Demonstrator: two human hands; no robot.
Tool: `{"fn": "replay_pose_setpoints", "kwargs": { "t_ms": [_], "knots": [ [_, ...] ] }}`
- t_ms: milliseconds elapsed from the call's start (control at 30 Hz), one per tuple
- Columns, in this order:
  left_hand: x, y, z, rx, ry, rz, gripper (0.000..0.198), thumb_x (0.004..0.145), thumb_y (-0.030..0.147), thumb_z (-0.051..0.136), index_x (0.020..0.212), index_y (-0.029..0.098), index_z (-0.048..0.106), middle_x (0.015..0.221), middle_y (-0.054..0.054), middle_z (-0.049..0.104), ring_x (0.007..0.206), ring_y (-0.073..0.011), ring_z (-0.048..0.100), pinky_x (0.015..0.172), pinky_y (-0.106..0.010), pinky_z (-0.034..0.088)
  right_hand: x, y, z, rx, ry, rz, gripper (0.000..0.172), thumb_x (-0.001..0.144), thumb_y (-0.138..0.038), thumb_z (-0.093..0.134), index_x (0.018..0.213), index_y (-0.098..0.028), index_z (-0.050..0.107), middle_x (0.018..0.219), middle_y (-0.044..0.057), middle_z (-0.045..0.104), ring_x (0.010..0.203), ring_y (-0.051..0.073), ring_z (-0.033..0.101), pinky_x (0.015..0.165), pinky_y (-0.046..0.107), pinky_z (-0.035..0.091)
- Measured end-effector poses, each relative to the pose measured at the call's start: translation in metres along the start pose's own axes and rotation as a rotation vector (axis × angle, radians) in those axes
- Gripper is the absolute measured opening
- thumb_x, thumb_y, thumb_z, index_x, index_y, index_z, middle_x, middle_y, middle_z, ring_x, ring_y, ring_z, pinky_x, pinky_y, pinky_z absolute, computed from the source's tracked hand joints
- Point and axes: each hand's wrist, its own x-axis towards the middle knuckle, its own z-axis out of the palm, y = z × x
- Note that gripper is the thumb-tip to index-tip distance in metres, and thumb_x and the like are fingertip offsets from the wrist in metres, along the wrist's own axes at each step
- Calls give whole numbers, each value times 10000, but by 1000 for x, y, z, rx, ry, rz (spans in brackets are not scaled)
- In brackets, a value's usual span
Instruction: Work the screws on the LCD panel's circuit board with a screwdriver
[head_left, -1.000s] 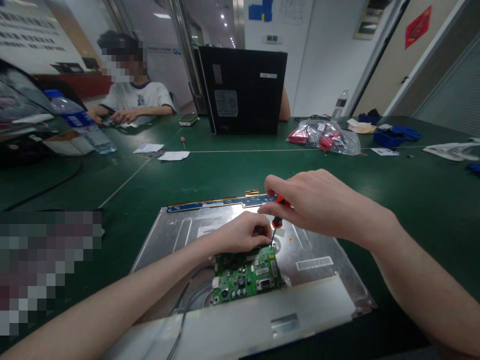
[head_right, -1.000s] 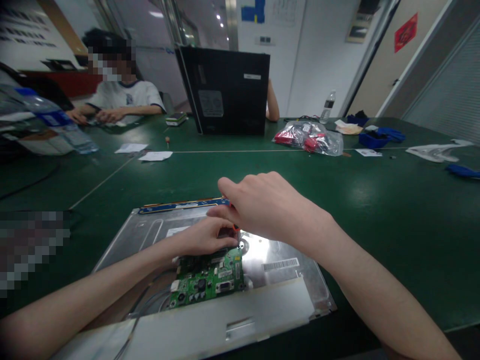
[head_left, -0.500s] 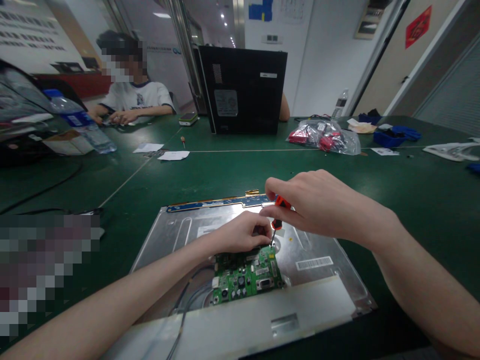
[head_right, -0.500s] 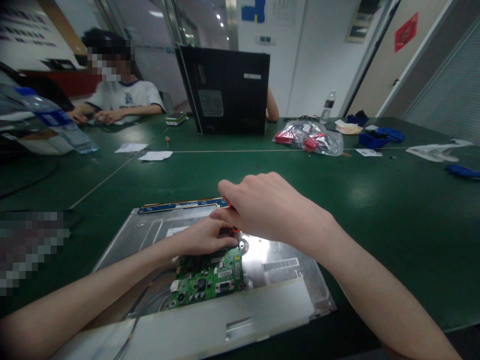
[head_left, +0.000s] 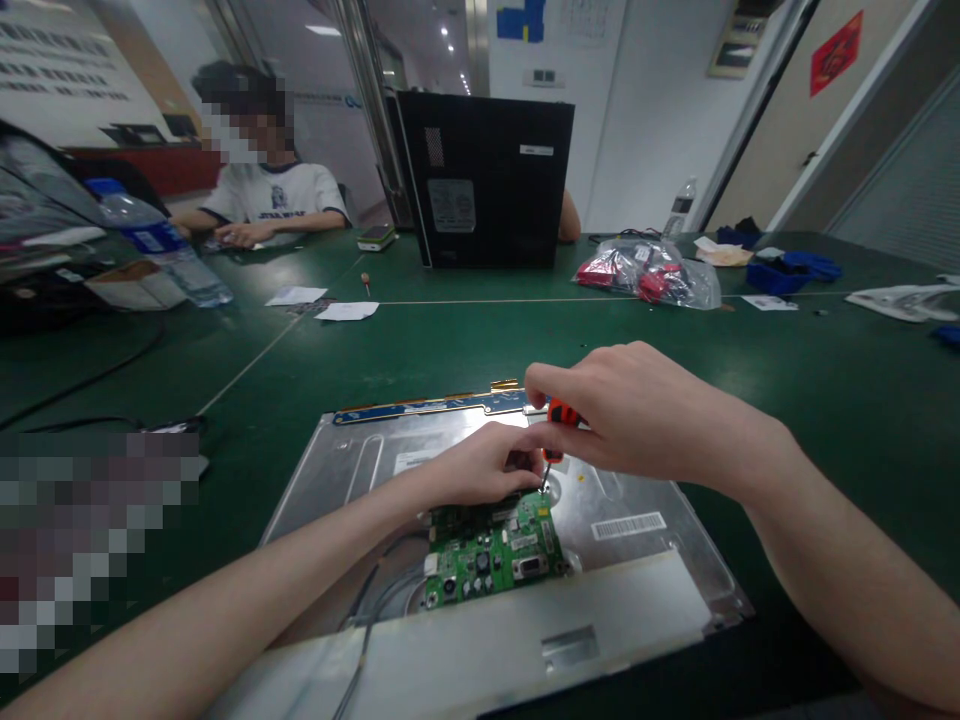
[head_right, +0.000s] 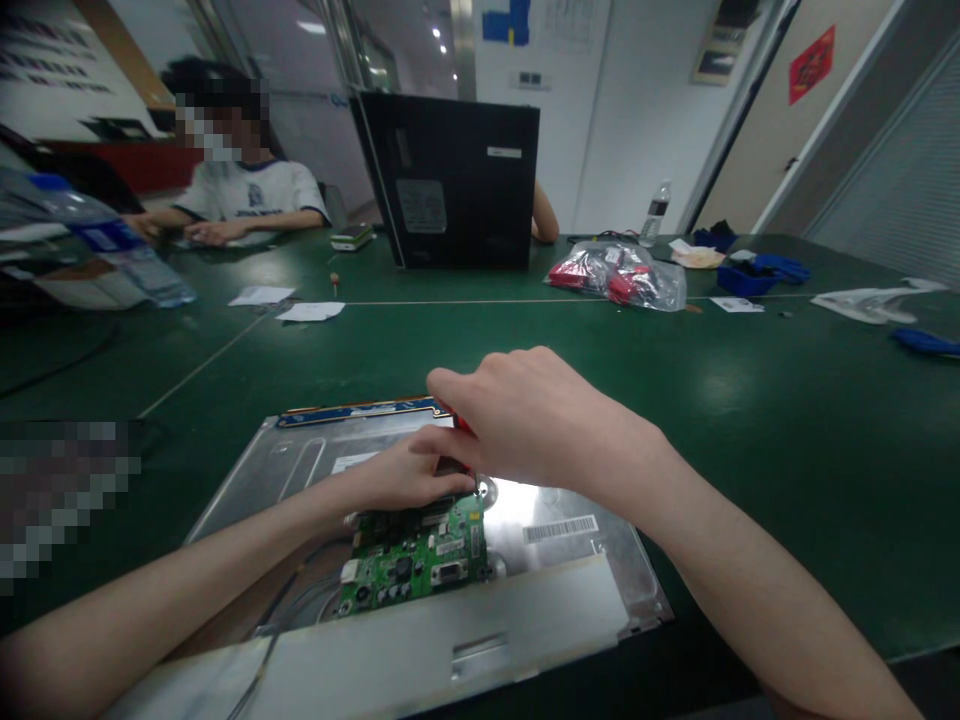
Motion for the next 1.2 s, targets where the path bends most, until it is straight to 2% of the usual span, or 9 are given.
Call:
{"fn": "replay_pose_setpoints", "kwargs": {
  "t_ms": [100, 200, 333, 467, 567, 700, 967, 1200],
  "knots": [
    [0, -2, 0, 31, 16, -13, 29, 768, 178, 617, 755, 151, 622, 738, -11, 643, 669, -145, 568, 624, -237, 423, -1, -1, -2, 42, 1, -23, 167, 930, -338, 419, 917, -204, 516, 642, -20, 554, 504, 102, 398, 487, 254, 196],
    [1, -5, 1, 18, 3, 1, 36, 766, 176, 614, 767, 142, 626, 722, -14, 639, 656, -146, 566, 612, -235, 425, -3, -3, -4, 76, -1, -64, 107, 854, -252, 500, 943, -194, 493, 715, -15, 586, 529, 100, 407, 493, 251, 216],
    [2, -6, 0, -1, 1, 14, 27, 755, 165, 610, 735, 148, 619, 706, -3, 627, 656, -144, 559, 600, -230, 420, -4, -2, -3, 65, -8, -70, 168, 843, -323, 547, 936, -190, 501, 720, -11, 595, 545, 104, 429, 497, 249, 224],
    [2, -2, -1, -22, -8, -1, 18, 746, 143, 615, 754, 158, 622, 701, 7, 631, 659, -138, 565, 622, -230, 426, -2, 1, 0, 31, 18, -25, 230, 920, -421, 447, 910, -206, 528, 637, -21, 562, 506, 105, 411, 488, 250, 202],
    [1, -2, 0, -13, 8, -13, 18, 747, 138, 615, 734, 150, 614, 702, 1, 631, 647, -134, 560, 607, -227, 419, -2, 0, -1, 36, 12, -34, 193, 932, -361, 412, 915, -206, 525, 634, -23, 556, 501, 104, 395, 488, 254, 198],
    [2, -6, 2, -15, -4, 9, 53, 763, 165, 605, 714, 147, 612, 677, 4, 613, 625, -131, 548, 579, -223, 410, -4, -3, -4, 62, -14, -57, 148, 850, -290, 504, 952, -183, 496, 726, -2, 598, 533, 104, 413, 496, 253, 218],
    [1, -1, 0, -12, 4, -17, 21, 751, 140, 608, 755, 155, 623, 733, -1, 648, 670, -139, 570, 619, -227, 422, -2, 0, -1, 32, -12, 1, 171, 922, -362, 428, 941, -210, 505, 660, -18, 580, 508, 109, 418, 494, 256, 200],
    [3, -5, 0, -23, 6, 24, 90, 752, 141, 610, 664, 144, 596, 635, 19, 592, 599, -118, 533, 570, -209, 393, -4, -2, -4, 57, -14, -35, 161, 841, -301, 519, 949, -185, 488, 718, -7, 599, 536, 105, 429, 498, 254, 224]
  ]
}}
